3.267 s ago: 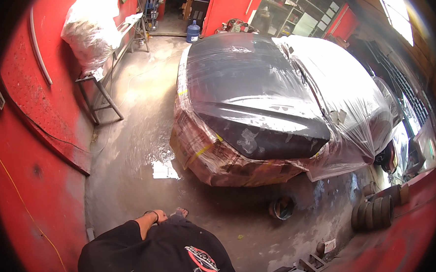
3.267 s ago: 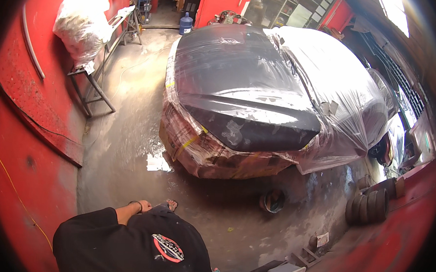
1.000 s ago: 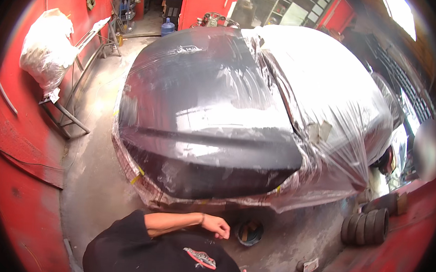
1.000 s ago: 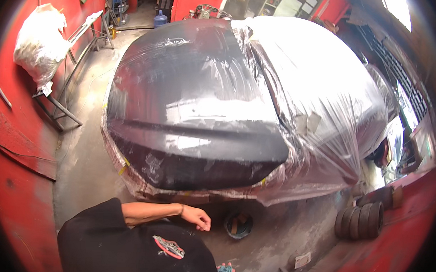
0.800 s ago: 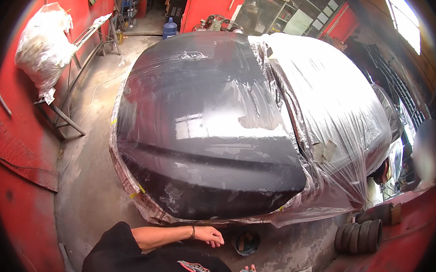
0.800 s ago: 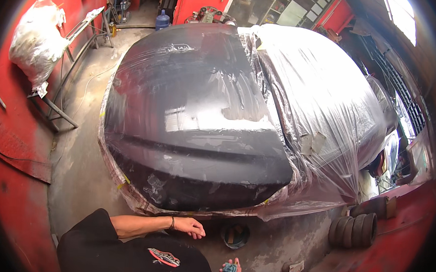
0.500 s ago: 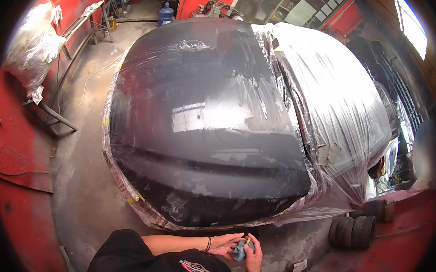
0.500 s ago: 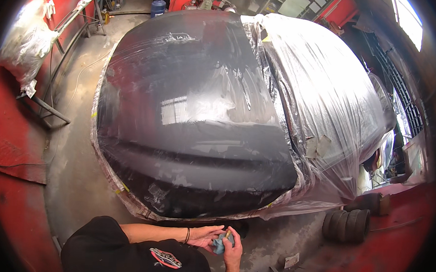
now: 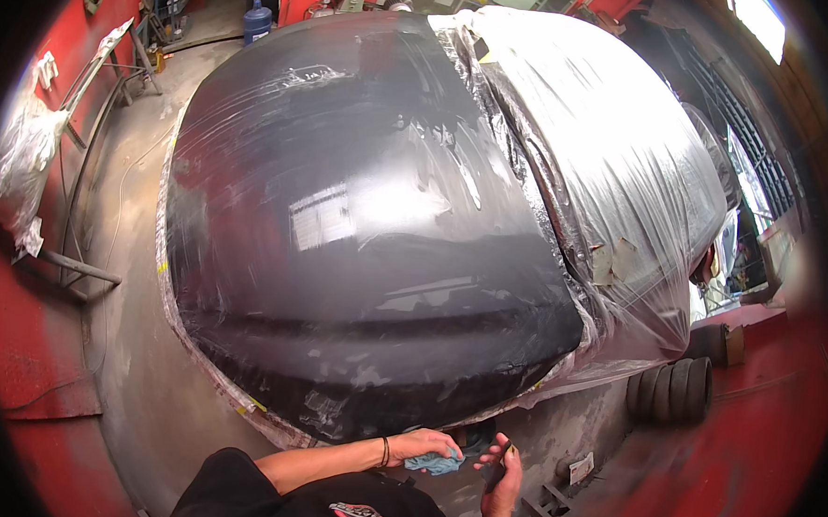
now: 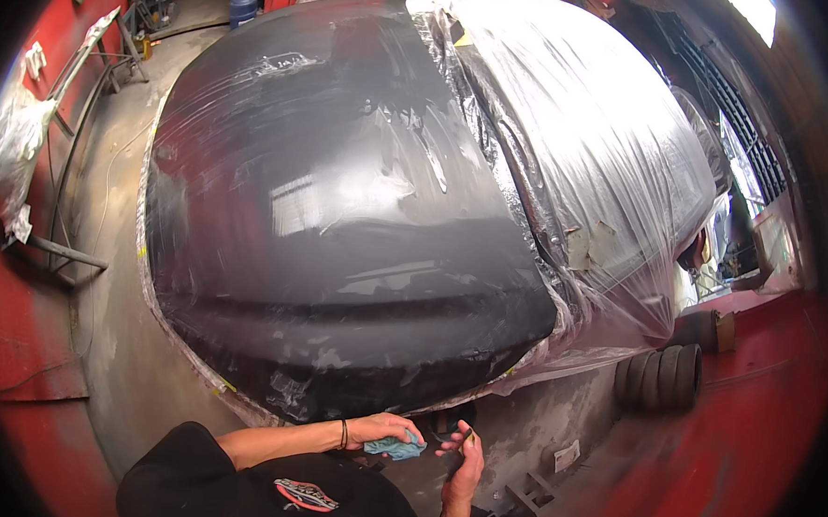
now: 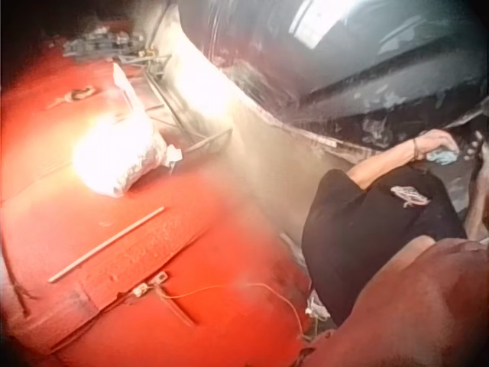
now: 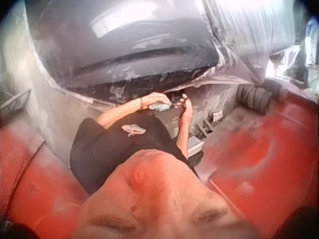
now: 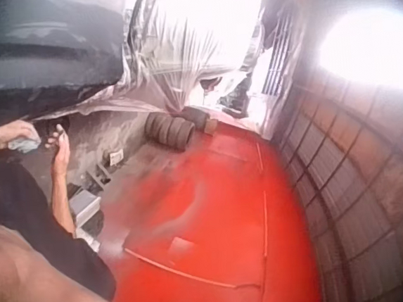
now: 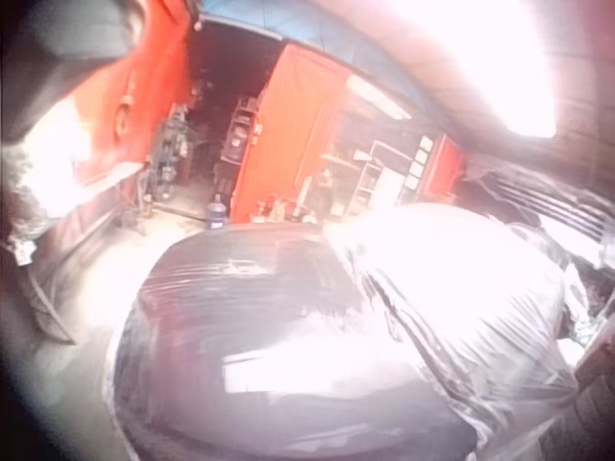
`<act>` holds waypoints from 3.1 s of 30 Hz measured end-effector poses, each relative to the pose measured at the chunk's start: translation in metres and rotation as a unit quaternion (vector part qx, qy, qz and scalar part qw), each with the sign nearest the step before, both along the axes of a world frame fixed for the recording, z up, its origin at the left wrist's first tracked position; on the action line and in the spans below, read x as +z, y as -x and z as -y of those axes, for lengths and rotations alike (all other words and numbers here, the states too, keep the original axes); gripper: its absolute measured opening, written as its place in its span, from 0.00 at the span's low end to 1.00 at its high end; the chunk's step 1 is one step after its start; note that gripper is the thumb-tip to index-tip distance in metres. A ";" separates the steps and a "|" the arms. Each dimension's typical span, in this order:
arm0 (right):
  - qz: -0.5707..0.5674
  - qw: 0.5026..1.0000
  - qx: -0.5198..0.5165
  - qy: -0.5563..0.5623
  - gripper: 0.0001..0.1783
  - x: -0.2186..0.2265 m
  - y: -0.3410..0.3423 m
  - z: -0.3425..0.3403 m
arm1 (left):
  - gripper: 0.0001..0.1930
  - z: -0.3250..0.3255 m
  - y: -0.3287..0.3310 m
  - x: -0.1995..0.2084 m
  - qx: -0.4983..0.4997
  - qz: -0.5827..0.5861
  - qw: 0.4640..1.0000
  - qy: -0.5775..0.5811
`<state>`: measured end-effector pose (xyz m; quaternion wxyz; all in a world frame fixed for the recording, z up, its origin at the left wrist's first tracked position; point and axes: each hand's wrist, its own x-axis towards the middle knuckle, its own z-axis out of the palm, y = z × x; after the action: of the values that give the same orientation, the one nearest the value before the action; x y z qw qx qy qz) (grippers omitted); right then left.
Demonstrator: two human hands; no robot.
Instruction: The person sands the surface of a car hood by hand using a sanding block and a cloth.
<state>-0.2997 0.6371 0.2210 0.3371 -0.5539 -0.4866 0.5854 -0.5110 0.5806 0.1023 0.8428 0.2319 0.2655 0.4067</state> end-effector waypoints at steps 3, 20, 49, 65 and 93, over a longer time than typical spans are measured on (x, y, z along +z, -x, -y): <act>0.077 0.995 0.050 -0.024 0.30 0.007 0.022 0.002 | 0.24 -0.004 0.018 0.051 -0.041 -0.017 0.997 0.062; 0.342 0.752 0.229 -0.516 0.29 0.028 0.229 -0.208 | 0.21 -0.036 0.149 0.048 0.675 -0.357 0.646 -0.001; 0.521 0.655 0.150 -0.526 0.26 -0.015 0.327 -0.384 | 0.26 -0.068 0.176 0.022 0.755 -0.438 0.487 0.028; 0.524 0.670 0.134 -0.508 0.27 -0.009 0.308 -0.397 | 0.26 -0.054 0.170 -0.013 0.759 -0.414 0.501 0.048; 0.271 0.668 0.422 -0.550 0.33 -0.011 0.318 -0.320 | 0.21 -0.052 0.169 -0.015 0.755 -0.456 0.468 0.053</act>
<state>-0.6175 0.9570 0.2096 0.1511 -0.1379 -0.9720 0.1157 -0.6800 0.6322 0.0869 -0.0213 0.0490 0.7049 0.7073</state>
